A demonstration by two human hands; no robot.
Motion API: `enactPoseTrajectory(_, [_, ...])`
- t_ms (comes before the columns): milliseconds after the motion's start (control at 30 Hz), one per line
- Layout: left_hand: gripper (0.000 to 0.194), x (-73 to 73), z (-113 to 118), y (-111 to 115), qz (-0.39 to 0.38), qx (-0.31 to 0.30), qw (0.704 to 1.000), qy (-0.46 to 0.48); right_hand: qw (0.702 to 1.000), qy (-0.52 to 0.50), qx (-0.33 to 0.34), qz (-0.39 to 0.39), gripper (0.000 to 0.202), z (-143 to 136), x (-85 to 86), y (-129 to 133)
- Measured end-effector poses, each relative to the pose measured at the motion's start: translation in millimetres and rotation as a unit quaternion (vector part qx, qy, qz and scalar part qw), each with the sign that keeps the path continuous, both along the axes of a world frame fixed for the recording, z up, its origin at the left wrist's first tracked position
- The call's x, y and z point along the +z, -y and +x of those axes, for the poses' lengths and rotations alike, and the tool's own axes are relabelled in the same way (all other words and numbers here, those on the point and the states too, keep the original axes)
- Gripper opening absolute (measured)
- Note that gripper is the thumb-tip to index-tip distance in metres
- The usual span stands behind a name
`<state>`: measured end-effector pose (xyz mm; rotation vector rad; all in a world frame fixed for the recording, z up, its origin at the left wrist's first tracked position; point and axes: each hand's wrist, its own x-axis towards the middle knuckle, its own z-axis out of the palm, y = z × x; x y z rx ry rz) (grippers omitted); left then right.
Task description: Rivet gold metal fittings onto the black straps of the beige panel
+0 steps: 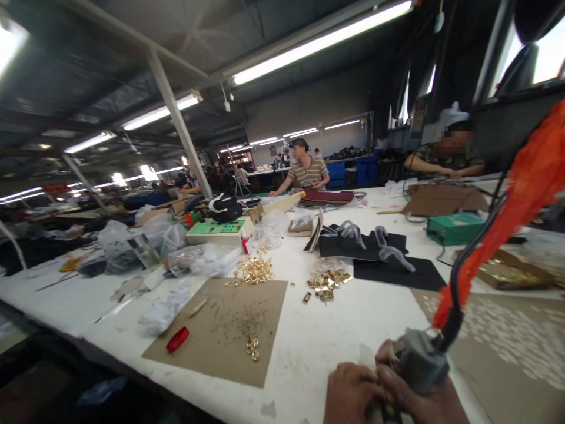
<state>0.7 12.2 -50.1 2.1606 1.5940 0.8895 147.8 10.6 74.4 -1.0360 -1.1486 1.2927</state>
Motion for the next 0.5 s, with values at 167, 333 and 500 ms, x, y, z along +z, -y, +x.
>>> enactPoseTrajectory(167, [0.04,59.2,5.2,24.6,0.0,0.002,0.998,0.059,0.994,0.076,-0.071,-0.017,0.052,58.4,26.3,17.3])
enactPoseTrajectory(333, [0.03,62.2,4.9,14.4,-0.024,-0.038,0.997,0.069,0.917,0.36,-0.117,-0.13,0.065,126.5,21.6,40.6])
enactPoseTrajectory(500, [0.032,58.7,5.2,16.2,-0.008,-0.043,0.997,0.072,0.881,0.444,-0.132,-0.093,0.057,170.8,-18.2,67.2])
